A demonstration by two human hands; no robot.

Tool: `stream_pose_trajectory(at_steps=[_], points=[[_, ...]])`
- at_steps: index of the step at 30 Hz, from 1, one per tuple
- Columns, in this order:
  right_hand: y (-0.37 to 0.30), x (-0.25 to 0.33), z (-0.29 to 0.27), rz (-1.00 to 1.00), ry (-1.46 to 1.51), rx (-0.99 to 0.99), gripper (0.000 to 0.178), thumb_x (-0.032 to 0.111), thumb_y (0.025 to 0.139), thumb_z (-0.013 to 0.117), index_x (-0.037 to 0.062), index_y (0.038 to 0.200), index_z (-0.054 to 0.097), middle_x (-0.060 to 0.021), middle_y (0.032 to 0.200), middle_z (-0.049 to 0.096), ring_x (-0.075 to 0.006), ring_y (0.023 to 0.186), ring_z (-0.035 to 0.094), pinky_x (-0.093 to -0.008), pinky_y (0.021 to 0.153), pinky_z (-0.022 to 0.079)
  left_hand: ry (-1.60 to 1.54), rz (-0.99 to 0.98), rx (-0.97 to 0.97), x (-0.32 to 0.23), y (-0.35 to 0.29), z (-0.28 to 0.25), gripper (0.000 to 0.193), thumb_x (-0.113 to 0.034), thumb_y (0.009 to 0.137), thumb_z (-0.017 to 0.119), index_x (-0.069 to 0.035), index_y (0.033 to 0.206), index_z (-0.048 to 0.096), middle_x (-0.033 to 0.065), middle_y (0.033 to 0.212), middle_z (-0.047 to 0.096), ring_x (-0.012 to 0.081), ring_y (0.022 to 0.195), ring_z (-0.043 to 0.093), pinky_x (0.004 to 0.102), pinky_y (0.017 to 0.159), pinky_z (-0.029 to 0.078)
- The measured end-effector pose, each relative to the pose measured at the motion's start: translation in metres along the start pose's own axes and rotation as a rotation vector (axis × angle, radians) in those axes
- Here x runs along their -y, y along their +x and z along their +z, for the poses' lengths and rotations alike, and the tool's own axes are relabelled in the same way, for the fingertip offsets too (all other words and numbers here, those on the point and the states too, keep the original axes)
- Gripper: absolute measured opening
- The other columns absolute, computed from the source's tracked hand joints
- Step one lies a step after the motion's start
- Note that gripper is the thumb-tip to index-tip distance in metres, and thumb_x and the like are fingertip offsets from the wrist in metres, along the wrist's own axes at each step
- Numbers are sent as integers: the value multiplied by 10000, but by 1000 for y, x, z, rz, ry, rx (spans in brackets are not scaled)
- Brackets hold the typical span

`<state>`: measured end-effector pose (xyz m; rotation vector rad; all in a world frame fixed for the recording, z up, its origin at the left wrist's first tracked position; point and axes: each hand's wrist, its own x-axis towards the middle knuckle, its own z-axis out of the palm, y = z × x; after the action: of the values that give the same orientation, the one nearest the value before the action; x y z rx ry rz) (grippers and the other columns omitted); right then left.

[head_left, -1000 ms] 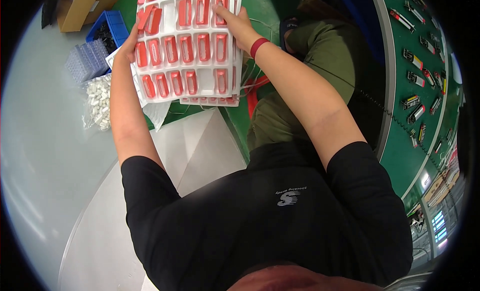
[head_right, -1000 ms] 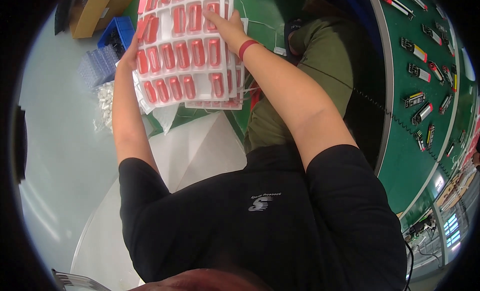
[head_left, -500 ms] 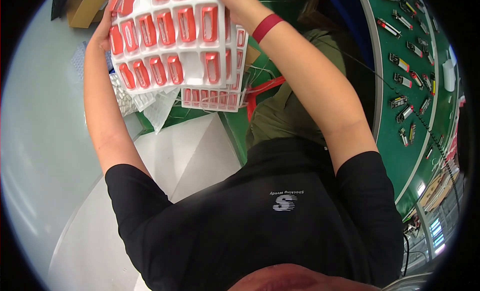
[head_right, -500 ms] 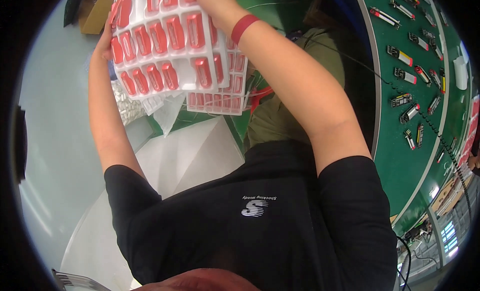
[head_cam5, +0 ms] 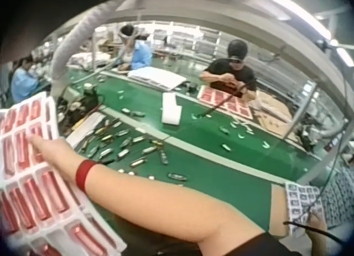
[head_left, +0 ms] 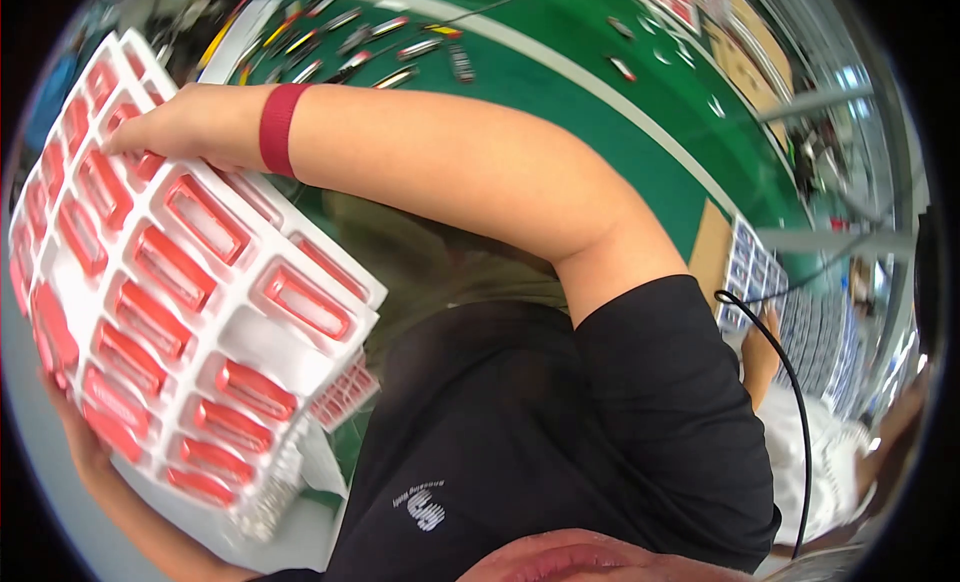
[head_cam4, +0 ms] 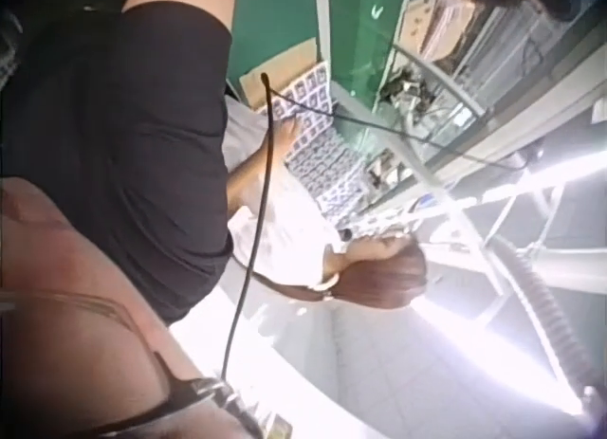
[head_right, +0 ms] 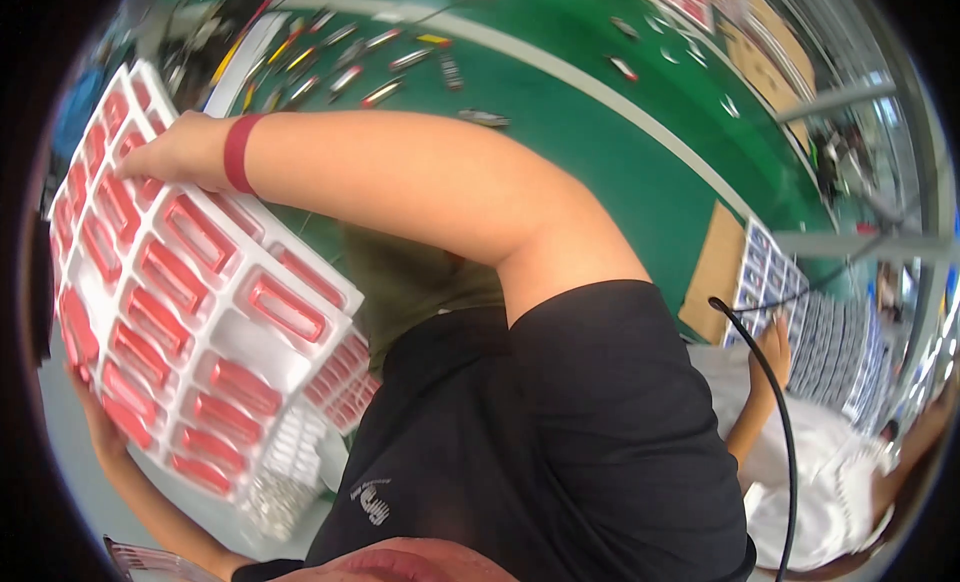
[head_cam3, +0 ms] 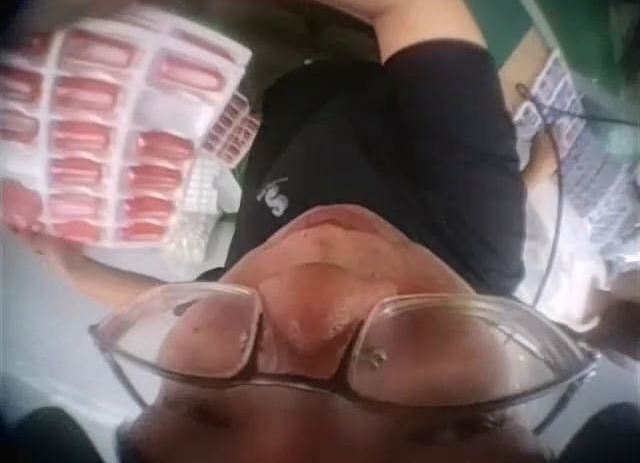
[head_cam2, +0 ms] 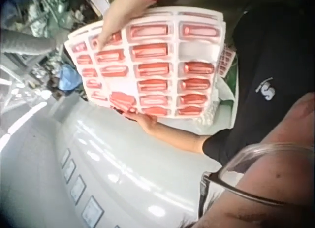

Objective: The person assembles small electronic components by hand, placing batteries into plastic housings and organizing them in trays.

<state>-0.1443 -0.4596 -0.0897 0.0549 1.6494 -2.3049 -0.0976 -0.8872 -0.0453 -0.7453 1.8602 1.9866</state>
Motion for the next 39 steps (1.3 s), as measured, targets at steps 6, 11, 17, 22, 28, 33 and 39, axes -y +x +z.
stream_pose_trajectory(at_steps=[6,11,17,22,28,33,39], points=[[-102,101,-86,15,-189,60,596,441,923,726,94,1394,611,-135,1359,646,-224,1207,640,-396,981,546,92,315,184,-4,-89,114,739,-615,1042,439,-79,1546,363,87,1493,527,247,1336,545,402,1102,475],[-216,169,-176,147,-343,65,499,456,936,737,41,1208,681,-127,1108,728,-183,919,718,-333,782,603,-112,43,631,57,-160,257,797,-667,1036,372,-69,1562,334,104,1508,514,267,1356,522,421,1152,419],[-281,179,-283,106,-524,-336,497,422,910,780,96,1273,685,-70,1196,741,-148,1031,711,-327,868,587,-142,-205,1151,127,-239,343,732,-587,1065,400,-153,1611,177,94,1633,265,285,1490,324,672,1127,357],[-346,198,-405,405,-638,-307,679,442,954,698,67,1482,497,-112,1391,625,-191,1176,662,-350,1000,555,-244,-557,1335,168,-246,402,846,-409,1031,619,-234,1567,-12,39,1634,234,249,1528,226,692,1169,239],[-384,163,-447,660,-644,-229,920,572,827,788,27,1499,474,-81,1427,599,-174,1206,627,-331,1036,507,-218,-571,1431,240,-256,432,1061,-543,946,689,-89,1546,-59,123,1560,62,317,1504,219,580,1127,371],[-340,133,-415,708,-518,-160,930,521,813,816,-3,1494,462,-97,1379,630,-165,1192,629,-326,1040,500,-286,-633,1398,278,-232,442,1017,-543,950,682,-70,1564,23,128,1527,85,301,1492,229,537,1109,407],[-332,123,-422,726,-493,-128,914,495,835,804,-1,1511,441,-88,1387,618,-160,1212,610,-315,1053,481,-192,-606,1416,295,-227,445,640,-416,1043,601,-193,1568,311,7,1571,385,170,1430,385,446,1141,381]])
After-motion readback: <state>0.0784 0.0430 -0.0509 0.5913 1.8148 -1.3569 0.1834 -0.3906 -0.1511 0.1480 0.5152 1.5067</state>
